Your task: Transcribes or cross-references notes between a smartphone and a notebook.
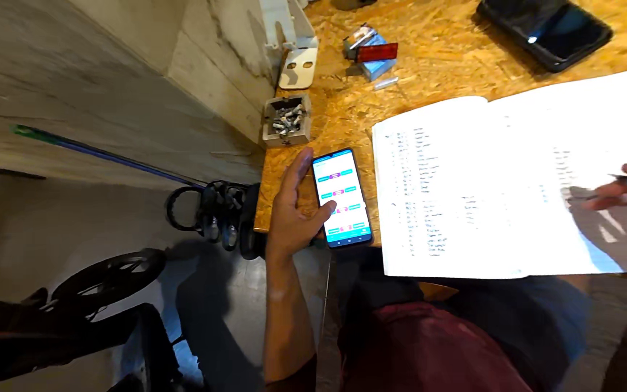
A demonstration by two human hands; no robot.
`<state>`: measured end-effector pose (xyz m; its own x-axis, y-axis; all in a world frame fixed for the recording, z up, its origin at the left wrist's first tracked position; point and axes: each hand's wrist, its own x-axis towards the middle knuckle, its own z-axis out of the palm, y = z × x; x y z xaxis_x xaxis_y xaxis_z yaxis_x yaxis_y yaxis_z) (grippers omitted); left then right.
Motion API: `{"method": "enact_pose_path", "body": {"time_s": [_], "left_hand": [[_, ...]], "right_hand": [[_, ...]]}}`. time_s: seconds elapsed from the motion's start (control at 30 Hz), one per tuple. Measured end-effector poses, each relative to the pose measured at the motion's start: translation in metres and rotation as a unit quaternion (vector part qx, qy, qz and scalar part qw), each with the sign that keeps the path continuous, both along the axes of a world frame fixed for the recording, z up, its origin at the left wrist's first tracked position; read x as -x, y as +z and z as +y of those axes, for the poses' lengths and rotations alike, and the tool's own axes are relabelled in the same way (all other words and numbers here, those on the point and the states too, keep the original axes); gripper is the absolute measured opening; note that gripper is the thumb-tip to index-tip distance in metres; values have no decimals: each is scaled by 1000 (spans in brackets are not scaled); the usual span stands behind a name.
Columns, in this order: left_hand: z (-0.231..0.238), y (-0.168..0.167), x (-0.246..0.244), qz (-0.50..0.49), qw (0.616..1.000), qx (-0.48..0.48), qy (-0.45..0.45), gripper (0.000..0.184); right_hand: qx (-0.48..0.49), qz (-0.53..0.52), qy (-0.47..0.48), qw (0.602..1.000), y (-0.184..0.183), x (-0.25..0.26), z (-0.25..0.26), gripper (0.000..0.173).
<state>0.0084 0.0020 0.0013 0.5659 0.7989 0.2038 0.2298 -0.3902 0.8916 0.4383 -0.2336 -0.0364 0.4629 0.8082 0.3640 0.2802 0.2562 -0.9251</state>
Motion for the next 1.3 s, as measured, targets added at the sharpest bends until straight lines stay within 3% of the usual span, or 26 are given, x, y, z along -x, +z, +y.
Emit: {"method": "enact_pose_path", "body": {"time_s": [1.3], "left_hand": [[0, 0, 0, 19, 1000, -25, 1, 94]], "right_hand": [[0, -8, 4, 1000, 24, 17, 7, 26]]}}
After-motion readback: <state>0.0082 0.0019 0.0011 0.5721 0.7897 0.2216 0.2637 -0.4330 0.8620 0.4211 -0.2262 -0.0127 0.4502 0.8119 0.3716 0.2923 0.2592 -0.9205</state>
